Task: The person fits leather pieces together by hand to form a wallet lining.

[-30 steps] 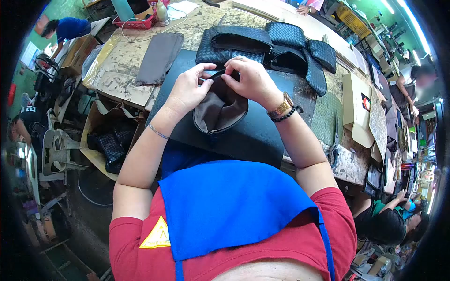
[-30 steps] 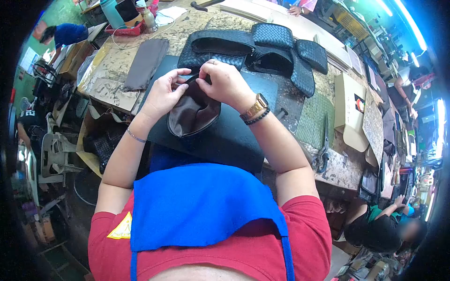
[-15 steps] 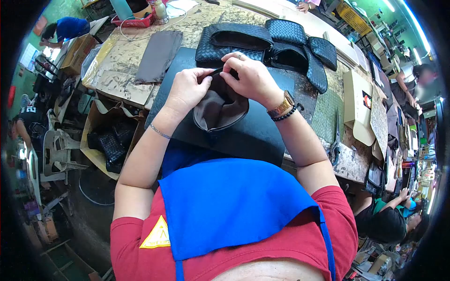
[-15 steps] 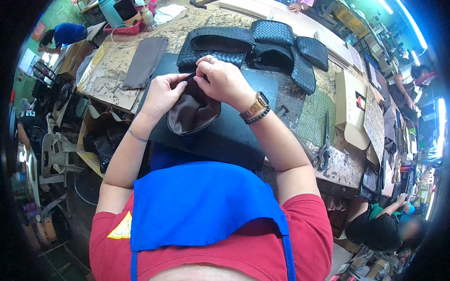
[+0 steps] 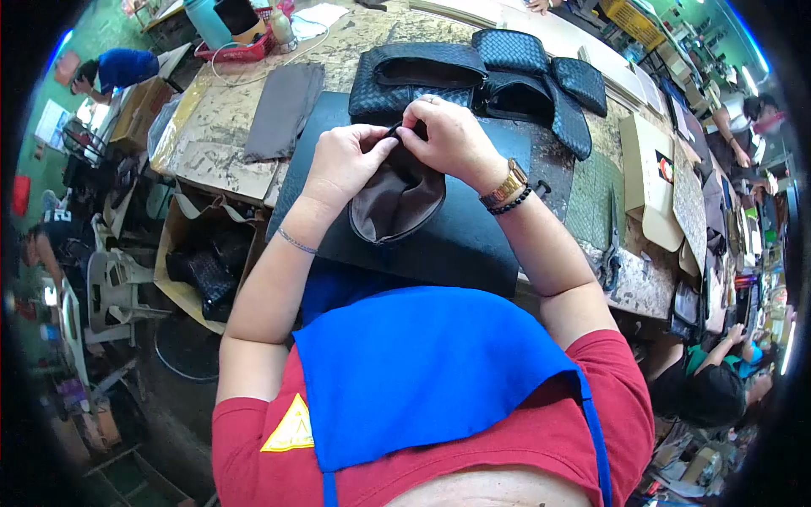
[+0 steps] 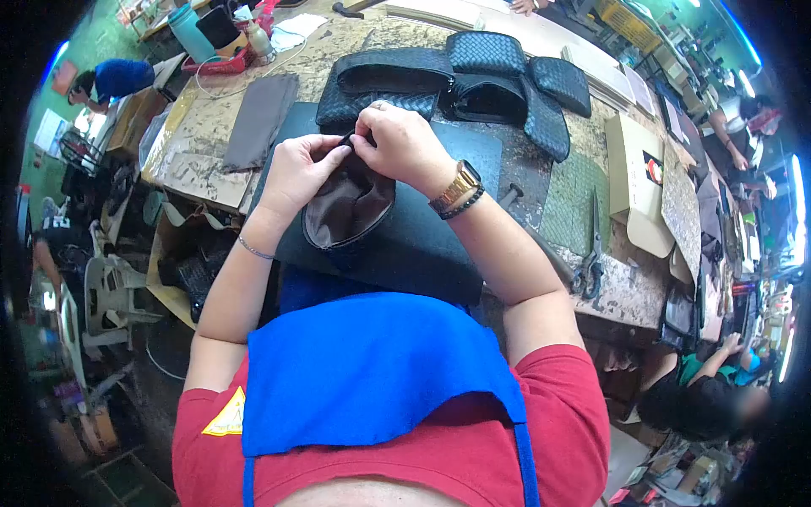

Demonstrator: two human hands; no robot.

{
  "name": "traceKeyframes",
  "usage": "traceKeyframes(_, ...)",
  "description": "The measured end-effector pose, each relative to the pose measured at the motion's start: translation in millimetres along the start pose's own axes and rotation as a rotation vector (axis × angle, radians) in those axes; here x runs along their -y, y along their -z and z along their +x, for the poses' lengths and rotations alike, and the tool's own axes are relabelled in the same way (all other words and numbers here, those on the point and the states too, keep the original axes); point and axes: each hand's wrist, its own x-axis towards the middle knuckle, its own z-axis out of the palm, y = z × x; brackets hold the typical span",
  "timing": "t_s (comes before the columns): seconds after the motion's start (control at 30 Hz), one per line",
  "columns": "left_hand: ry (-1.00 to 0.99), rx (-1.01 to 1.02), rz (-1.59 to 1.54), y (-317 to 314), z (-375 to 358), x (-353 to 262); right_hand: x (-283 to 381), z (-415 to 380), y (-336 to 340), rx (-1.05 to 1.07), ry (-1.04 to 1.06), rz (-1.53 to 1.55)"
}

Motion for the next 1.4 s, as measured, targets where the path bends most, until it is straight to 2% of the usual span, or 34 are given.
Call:
traceKeyframes(0.17, -0.138, -0.041, 0.148, -3, 5, 2, -4, -6, -2, -0.044, 0.025, 0.014)
traceKeyframes(0.33, -0.097, 0.005, 0.132, -2, 8, -5, -10, -10, 0, -0.018, 0.007, 0.046)
traceKeyframes(0.43, -0.042, 0.045, 0.131, 0, 10, -7, -9, -20, 0, -0.242, 0.026, 0.128)
traceKeyframes(0.57, -0.078, 0.072, 0.056, -3, 13, -4, -7, -33, 8, -0.172, -0.23, 0.345)
traceKeyframes(0.7, -0.113, 0.134, 0.073, -6, 18, -6, -9, -34, 8, -0.141, -0.297, 0.413)
traceKeyframes(0.9, -0.071, 0.222, 0.074, -3, 24, 1, -19, -33, 2, -0.094, -0.273, 0.359)
traceKeyframes(1.0, -0.131, 0.194, 0.028, -7, 26, -1, -15, -31, 4, -0.098, -0.271, 0.321)
traceKeyframes(1.2, -0.196, 0.198, 0.192, -5, 32, -4, -13, -30, 5, -0.125, -0.277, 0.348)
traceKeyframes(1.3, -0.19, 0.219, 0.135, -6, 32, -11, -19, -27, 2, -0.157, -0.208, 0.28)
traceKeyframes(1.4, -0.207, 0.219, 0.121, -6, 33, -10, -15, -23, 9, -0.043, -0.243, 0.269)
